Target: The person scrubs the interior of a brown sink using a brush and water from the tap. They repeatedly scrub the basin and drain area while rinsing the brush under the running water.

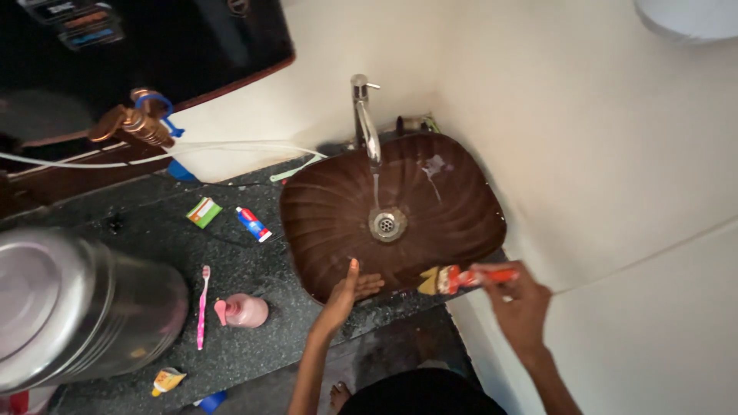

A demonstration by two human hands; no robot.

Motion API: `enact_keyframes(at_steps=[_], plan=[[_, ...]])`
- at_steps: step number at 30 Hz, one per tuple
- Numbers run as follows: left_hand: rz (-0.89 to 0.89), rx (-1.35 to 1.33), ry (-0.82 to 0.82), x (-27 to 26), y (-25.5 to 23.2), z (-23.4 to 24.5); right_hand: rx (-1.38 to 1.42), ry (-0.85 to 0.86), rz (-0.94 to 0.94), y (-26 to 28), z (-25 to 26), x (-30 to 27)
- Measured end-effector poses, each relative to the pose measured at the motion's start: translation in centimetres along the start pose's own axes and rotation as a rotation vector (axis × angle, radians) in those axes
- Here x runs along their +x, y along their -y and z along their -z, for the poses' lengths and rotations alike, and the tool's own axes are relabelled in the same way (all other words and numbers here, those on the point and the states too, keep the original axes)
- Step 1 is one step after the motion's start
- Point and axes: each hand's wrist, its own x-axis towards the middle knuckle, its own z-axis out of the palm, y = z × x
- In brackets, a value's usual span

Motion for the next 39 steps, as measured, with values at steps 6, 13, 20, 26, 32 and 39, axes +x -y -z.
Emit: enact_keyframes(at_steps=[6,13,20,26,32,39], plan=[[0.044,0.031,-0.042,-0.3,0.2,-0.1,0.254,-0.063,0.088,-1.5,-3.1,5.3],[-0.016,0.051,-0.084,-0.4,0.6,-0.1,-0.329,0.111,0.258,-10.2,-13.6,10.9],[-0.036,0.045,-0.142,-0.9,0.7,-1.0,-0.981,0.479,0.188,-16.6,-15.2,12.6],[-0.038,0.066,-0.103,-0.4,0.4,-1.0,-0.897,0.623,0.106,-17.0,-16.6,13.4],[-0.019,0.067,-0.066,0.5,0.9,-1.1,-0.739,0.43,0.083,-14.5,-16.6,11.9],[-0.01,0.058,-0.033,1.0,0.5,-1.0,-0.715,0.333,0.038,-12.3,-15.9,11.3]])
